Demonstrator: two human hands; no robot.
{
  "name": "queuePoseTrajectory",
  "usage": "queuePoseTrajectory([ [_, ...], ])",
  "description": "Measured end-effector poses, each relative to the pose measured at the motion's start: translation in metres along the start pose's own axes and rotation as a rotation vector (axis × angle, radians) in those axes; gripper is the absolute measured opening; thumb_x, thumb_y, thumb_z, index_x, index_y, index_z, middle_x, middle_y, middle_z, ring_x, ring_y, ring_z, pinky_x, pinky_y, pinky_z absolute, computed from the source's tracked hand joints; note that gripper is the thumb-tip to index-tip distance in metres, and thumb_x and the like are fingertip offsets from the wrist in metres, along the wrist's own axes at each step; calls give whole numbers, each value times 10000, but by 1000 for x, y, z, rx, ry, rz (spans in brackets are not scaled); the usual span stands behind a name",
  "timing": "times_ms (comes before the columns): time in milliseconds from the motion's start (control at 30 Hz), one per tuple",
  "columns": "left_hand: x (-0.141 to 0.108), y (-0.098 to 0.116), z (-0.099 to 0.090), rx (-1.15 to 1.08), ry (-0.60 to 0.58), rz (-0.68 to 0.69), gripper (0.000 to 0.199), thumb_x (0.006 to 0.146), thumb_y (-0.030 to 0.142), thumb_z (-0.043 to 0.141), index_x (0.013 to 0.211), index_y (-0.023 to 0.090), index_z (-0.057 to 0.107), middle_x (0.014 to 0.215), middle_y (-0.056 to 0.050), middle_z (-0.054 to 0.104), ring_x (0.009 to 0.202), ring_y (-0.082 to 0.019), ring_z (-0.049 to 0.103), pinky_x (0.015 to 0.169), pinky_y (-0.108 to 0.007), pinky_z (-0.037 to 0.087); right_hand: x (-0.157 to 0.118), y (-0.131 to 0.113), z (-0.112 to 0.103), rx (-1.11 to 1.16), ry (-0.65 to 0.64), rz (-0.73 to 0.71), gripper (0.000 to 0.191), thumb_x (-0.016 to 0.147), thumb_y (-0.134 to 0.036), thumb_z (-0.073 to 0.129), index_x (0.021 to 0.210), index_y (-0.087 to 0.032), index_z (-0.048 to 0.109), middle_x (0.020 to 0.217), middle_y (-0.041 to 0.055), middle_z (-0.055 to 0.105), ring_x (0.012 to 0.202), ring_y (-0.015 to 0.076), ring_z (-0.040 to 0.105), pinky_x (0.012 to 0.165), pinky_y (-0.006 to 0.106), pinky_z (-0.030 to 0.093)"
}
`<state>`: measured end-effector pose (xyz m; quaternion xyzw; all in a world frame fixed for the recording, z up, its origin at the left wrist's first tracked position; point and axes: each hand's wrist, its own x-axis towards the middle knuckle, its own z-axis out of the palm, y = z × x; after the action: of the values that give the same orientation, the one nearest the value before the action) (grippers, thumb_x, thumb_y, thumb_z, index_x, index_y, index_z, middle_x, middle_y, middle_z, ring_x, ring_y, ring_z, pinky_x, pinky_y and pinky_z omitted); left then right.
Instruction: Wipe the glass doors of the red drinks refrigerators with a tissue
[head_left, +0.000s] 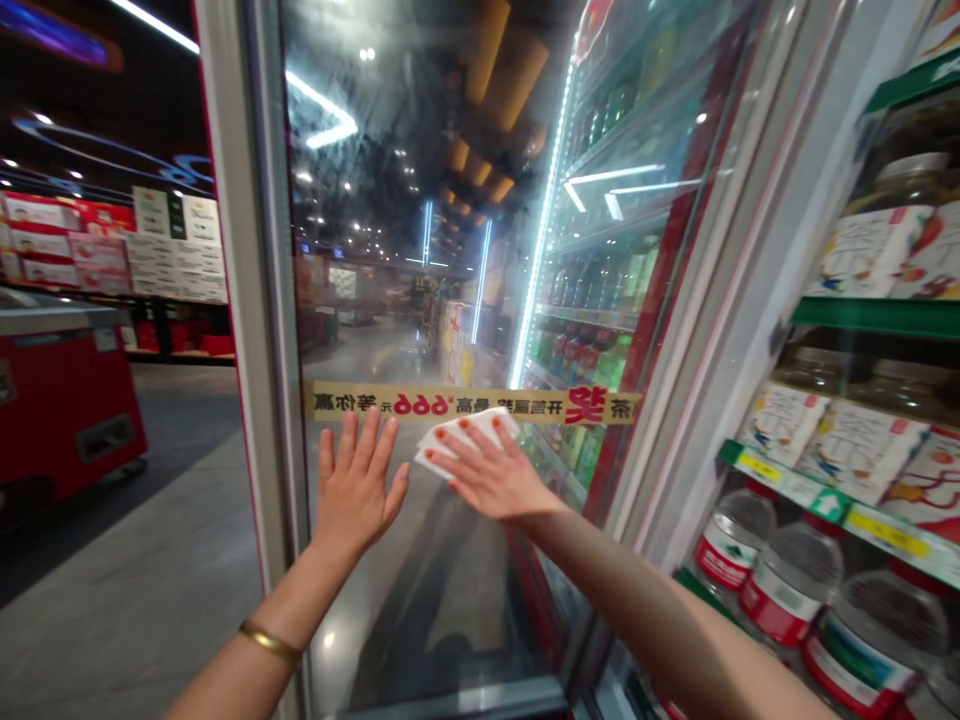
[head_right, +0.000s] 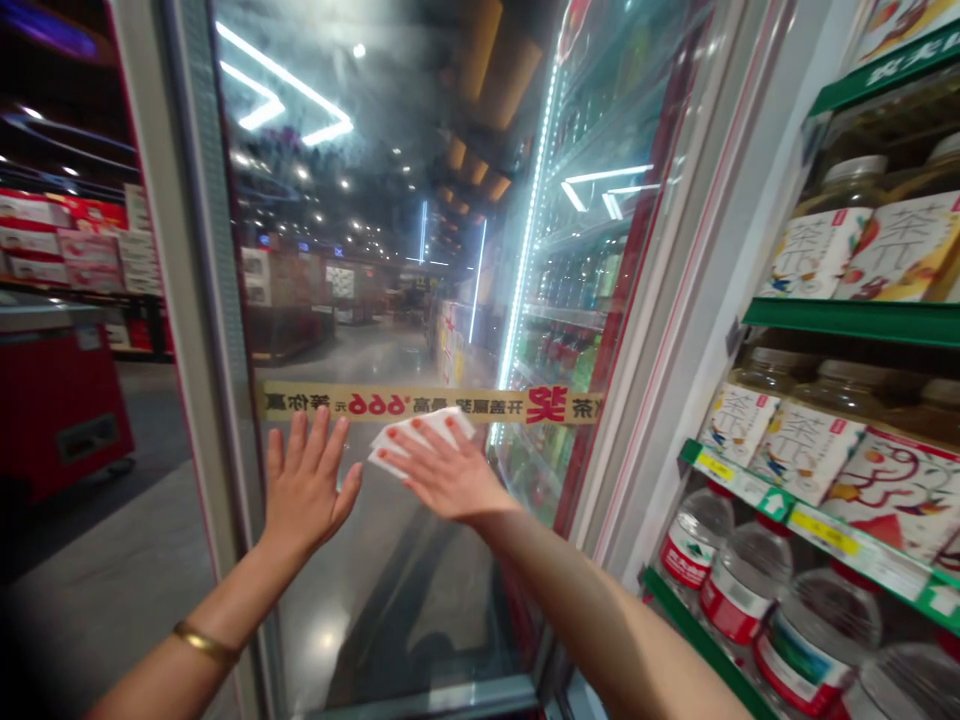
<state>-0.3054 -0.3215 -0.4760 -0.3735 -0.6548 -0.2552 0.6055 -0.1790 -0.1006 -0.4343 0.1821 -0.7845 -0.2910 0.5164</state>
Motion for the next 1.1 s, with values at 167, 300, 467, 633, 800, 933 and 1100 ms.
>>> queuePoseTrajectory([
  [167,-3,0,6,11,5,-4,917,1005,345,666,1784,286,186,1833,-84,235,1748,-275,80,1436,-550,27,26,80,-18,-154,113,753,699,1118,-340,398,1780,-198,225,1872,144,179,1752,390,-41,1337,826,141],
  [300,0,2,2,40,12,15,909,1003,328,673,1781,266,208,1833,-80,234,1749,-248,91,1441,-505,39,59,39,-2,-85,72,547,715,1103,-320,404,1784,-226,211,1863,95,237,1762,294,-7,1386,751,91],
  [467,0,0,-8,29,7,-10,842,1001,281,635,1763,333,279,1802,-36,330,1723,-227,222,1426,-441,130,-10,-11,4,-51,100,78,551,1086,-378,488,1637,-380,525,1820,-104,348,1757,179,-10,1448,491,8],
  [633,-4,-4,-4,49,5,14,868,989,257,625,1769,329,251,1807,-18,301,1730,-207,165,1434,-408,88,-11,55,-11,-131,232,683,747,1110,-344,447,1784,-152,190,1881,185,-11,1734,412,-140,1347,822,83],
  [800,-6,-3,0,70,5,16,878,992,261,640,1772,317,240,1814,-22,266,1736,-201,133,1440,-413,64,45,28,-1,-85,112,573,706,1117,-418,474,1776,-286,256,1851,88,280,1756,359,-51,1340,836,30],
  [933,-5,-3,-1,86,21,28,856,1005,289,644,1769,295,256,1807,-40,282,1734,-214,150,1438,-442,84,-1,4,8,-39,54,280,724,1099,-412,531,1767,-366,257,1803,28,405,1757,272,99,1389,730,-29],
  [1100,-4,0,-1,76,40,31,841,1017,304,647,1766,285,265,1807,-30,283,1736,-186,139,1441,-415,72,-26,80,-7,-147,282,875,788,1145,-354,345,1790,-150,-60,1860,242,118,1748,362,116,1388,665,199],
])
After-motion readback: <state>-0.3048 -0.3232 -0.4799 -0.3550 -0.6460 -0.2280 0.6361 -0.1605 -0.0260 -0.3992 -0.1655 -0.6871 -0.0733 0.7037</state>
